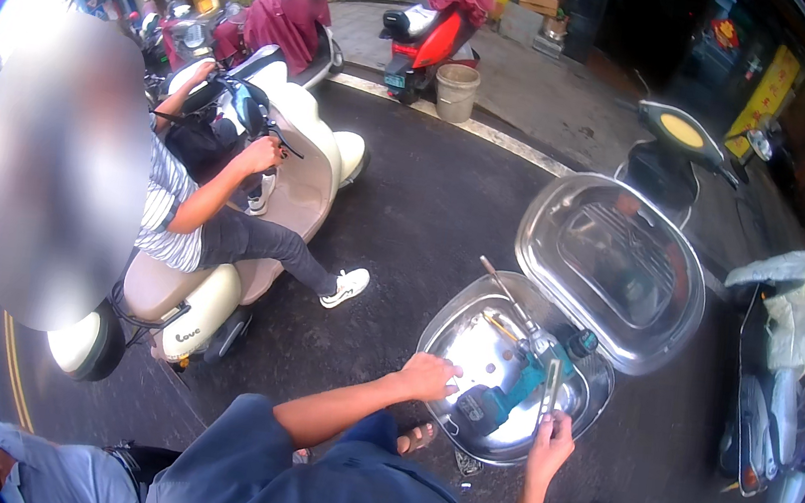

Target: The person uses a wrench to tighten bolts on the handlebars of a silver scooter. They then use a power drill to work on the rear storage compartment of a white scooter, removing the lid and adjusting internal components.

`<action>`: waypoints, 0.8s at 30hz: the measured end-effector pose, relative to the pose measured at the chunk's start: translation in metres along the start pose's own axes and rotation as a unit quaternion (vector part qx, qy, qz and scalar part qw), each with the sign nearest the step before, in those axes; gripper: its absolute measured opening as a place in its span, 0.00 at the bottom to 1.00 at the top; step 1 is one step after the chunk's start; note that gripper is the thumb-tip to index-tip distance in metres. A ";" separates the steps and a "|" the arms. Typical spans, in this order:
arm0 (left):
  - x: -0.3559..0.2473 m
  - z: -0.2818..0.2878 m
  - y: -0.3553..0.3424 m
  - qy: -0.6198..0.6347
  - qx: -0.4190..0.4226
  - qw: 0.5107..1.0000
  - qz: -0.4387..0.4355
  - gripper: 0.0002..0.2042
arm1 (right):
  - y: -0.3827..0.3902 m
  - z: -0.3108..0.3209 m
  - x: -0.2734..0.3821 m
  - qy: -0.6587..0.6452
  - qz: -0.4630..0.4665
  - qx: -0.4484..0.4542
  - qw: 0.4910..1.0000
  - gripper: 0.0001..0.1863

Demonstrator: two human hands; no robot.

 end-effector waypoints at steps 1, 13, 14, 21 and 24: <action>-0.001 -0.001 -0.003 0.003 0.006 1.000 0.001 0.18 | -0.004 0.004 -0.010 -0.077 -0.037 -0.004 0.996 0.09; 0.004 -0.017 -0.013 -0.036 0.137 0.990 0.014 0.23 | -0.010 0.008 -0.001 0.066 -0.008 -0.046 0.997 0.12; 0.005 -0.017 -0.016 -0.060 0.148 0.987 0.018 0.24 | -0.012 0.011 0.002 0.072 -0.007 -0.053 0.996 0.12; 0.020 -0.009 -0.062 0.017 0.182 0.983 0.004 0.24 | -0.011 0.015 0.001 0.068 -0.036 -0.061 0.995 0.11; 0.035 -0.017 -0.110 0.013 0.154 0.988 -0.004 0.20 | -0.010 0.009 0.002 0.087 -0.031 -0.057 0.994 0.10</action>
Point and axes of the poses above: each hand's wrist, its own y-axis away from the middle knuckle, its own z-axis out of the back of the hand, x = y × z, the point moved 10 cm from there along -y, towards the middle knuckle, and after that the axes turned 10 degrees about y, right-handed, at the moved point
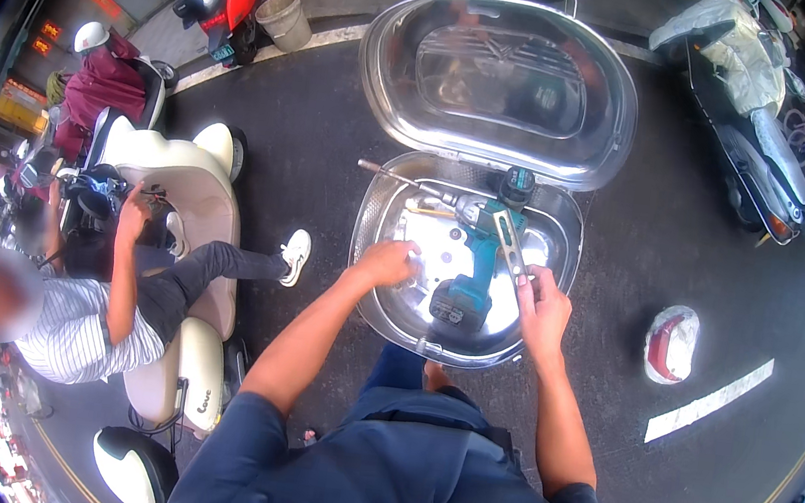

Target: The person uses a wrench to tighten bolts on the handlebars of a silver scooter. They then use a power drill to work on the rear storage compartment of a white scooter, removing the lid and adjusting internal components.

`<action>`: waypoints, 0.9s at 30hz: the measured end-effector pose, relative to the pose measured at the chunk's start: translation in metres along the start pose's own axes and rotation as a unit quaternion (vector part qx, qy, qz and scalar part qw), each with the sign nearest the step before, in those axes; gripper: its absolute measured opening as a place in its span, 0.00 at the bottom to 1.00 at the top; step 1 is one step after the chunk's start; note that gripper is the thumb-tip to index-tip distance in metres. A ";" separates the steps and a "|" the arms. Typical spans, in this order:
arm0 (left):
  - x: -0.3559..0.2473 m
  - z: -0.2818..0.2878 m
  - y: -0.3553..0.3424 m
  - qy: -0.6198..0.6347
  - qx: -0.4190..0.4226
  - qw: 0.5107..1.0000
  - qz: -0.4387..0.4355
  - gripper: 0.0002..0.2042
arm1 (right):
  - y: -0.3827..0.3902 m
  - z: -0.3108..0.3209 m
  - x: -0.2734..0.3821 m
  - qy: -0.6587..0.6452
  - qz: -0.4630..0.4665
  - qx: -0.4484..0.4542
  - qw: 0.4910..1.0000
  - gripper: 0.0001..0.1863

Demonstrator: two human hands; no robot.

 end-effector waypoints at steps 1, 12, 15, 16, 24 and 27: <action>0.002 -0.003 -0.017 0.020 -0.007 1.000 -0.001 0.17 | -0.001 0.001 0.003 0.010 0.007 -0.003 1.000 0.10; 0.016 -0.059 -0.088 0.024 -0.021 0.999 0.038 0.13 | -0.002 -0.003 0.009 0.110 0.006 -0.004 0.994 0.09; 0.021 -0.057 -0.087 0.041 -0.023 0.999 0.022 0.15 | -0.008 -0.003 0.013 0.121 0.009 -0.008 0.993 0.09; 0.023 -0.054 -0.090 0.053 -0.029 0.998 0.016 0.16 | -0.008 -0.004 0.014 0.126 0.007 -0.007 0.992 0.09; 0.013 -0.041 -0.107 -0.007 0.007 1.000 0.012 0.18 | -0.012 -0.008 0.013 0.152 -0.003 -0.010 0.988 0.08; 0.026 -0.044 -0.101 0.000 0.063 0.998 -0.003 0.16 | -0.011 -0.009 0.014 0.131 -0.002 -0.010 0.991 0.09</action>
Point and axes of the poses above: each hand's wrist, its own y-axis away from the middle knuckle, its own z-axis out of the back of the hand, x = y × z, the point moved 10 cm from there along -y, towards the middle knuckle, and after that the axes turned 10 degrees about y, right-handed, at the moved point
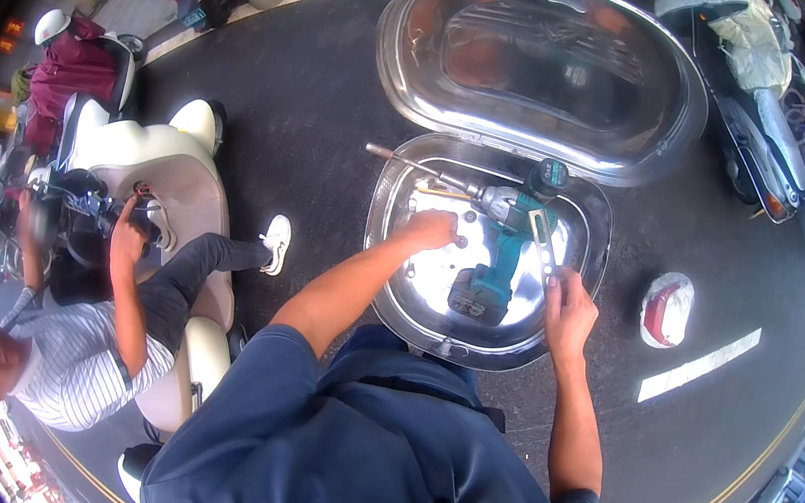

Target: The person uses a wrench to tighten bolts on the handlebars of a silver scooter. They then use a power drill to work on the rear storage compartment of a white scooter, removing the lid and adjusting internal components.

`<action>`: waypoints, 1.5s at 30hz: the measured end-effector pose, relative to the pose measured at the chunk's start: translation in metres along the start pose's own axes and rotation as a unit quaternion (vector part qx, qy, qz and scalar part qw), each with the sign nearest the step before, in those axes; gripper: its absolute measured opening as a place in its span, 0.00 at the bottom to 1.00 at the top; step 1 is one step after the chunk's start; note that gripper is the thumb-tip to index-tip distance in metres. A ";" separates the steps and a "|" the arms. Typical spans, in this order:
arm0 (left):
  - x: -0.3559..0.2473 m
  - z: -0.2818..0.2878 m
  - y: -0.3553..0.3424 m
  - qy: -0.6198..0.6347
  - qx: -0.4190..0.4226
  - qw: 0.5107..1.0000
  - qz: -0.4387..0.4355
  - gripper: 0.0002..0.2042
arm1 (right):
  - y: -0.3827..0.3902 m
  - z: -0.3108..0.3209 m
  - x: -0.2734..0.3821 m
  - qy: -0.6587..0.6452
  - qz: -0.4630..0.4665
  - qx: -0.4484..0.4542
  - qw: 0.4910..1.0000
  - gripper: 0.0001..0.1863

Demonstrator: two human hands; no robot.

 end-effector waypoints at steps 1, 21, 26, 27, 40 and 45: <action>0.001 0.004 0.005 -0.009 0.017 1.000 -0.017 0.14 | 0.003 0.002 -0.002 -0.008 -0.003 -0.002 1.000 0.09; -0.123 -0.025 0.037 0.668 0.089 0.738 -0.032 0.24 | 0.014 0.026 -0.020 -0.173 -0.007 -0.102 0.980 0.11; -0.122 -0.010 0.067 0.602 0.020 0.797 -0.039 0.25 | 0.011 0.015 -0.031 -0.229 -0.015 -0.093 0.969 0.11; -0.129 -0.005 0.083 0.577 0.040 0.814 -0.050 0.26 | 0.012 0.016 -0.034 -0.230 -0.016 -0.090 0.969 0.11; -0.098 0.034 0.175 0.305 0.152 0.934 -0.105 0.25 | 0.011 0.021 -0.022 -0.138 0.024 -0.042 0.989 0.12; -0.094 0.043 0.182 0.271 0.129 0.942 -0.151 0.19 | 0.007 0.013 -0.015 -0.081 0.021 0.001 0.996 0.13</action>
Point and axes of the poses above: each hand's wrist, its own y-axis away from the middle knuckle, its own z-axis out of the back of the hand, x = y × z, the point moved 10 cm from there along -y, towards the middle knuckle, and after that the axes turned 10 degrees about y, right-handed, at the moved point
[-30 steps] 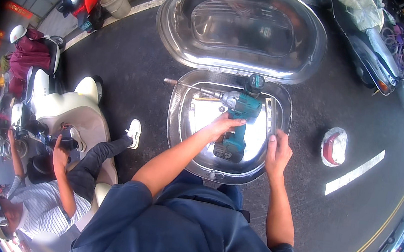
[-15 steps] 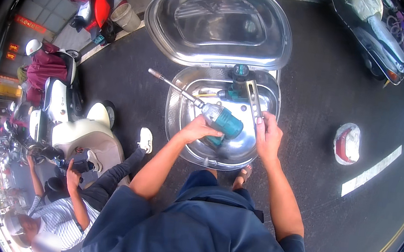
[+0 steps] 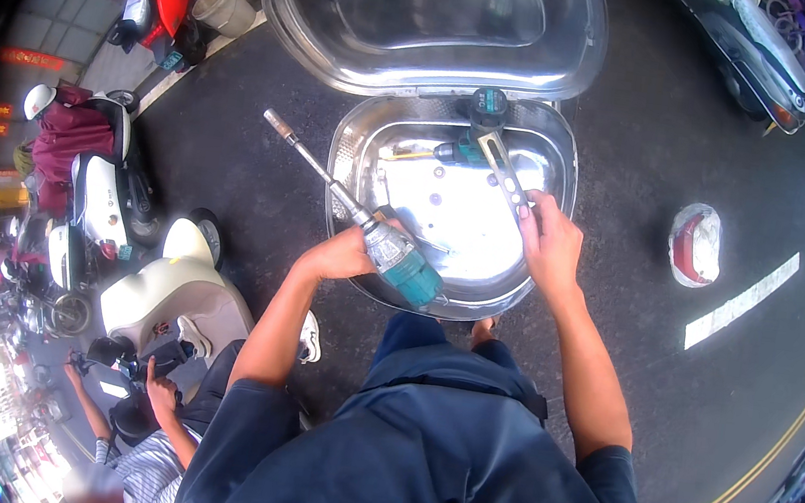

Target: The person uses a wrench to tighten bolts on the handlebars of a silver scooter. They then use a power drill to work on the rear storage compartment of a white scooter, removing the lid and adjusting internal components.

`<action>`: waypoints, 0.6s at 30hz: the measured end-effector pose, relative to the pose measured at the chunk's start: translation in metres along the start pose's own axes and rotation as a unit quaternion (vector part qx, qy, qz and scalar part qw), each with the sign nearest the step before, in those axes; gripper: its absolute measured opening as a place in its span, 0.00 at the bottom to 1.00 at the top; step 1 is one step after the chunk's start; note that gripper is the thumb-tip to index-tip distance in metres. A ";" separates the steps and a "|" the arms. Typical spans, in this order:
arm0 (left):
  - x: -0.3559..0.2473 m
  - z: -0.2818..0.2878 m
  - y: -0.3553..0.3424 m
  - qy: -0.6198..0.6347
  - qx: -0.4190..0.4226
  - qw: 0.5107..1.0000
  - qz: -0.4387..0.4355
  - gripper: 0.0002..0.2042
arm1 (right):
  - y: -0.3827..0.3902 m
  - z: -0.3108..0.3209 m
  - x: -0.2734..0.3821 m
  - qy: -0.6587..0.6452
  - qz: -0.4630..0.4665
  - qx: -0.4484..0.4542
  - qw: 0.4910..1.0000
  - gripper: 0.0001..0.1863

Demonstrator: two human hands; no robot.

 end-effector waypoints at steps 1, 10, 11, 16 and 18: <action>0.002 0.002 0.001 -0.003 0.014 1.000 -0.003 0.20 | 0.000 0.000 0.000 0.005 0.001 -0.009 1.000 0.13; 0.007 0.015 0.023 0.131 0.007 0.991 0.022 0.40 | -0.001 -0.016 0.045 -0.167 -0.037 0.097 0.981 0.14; 0.009 0.015 0.023 0.126 -0.015 0.992 0.003 0.39 | 0.002 -0.020 0.066 -0.167 -0.009 0.131 0.977 0.15; 0.008 -0.006 0.022 0.061 -0.108 0.992 -0.024 0.40 | 0.022 -0.052 0.151 0.001 0.130 0.244 0.961 0.38; 0.002 -0.013 0.025 -0.017 -0.152 0.988 -0.024 0.38 | 0.023 -0.050 0.159 0.061 0.151 0.241 0.957 0.42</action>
Point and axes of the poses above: each hand's wrist, its own y-axis away from the middle knuckle, its own z-axis out of the back of the hand, x = y × z, the point moved 10 cm from there along -y, towards the middle knuckle, and after that the axes turned 10 degrees about y, right-handed, at the moved point
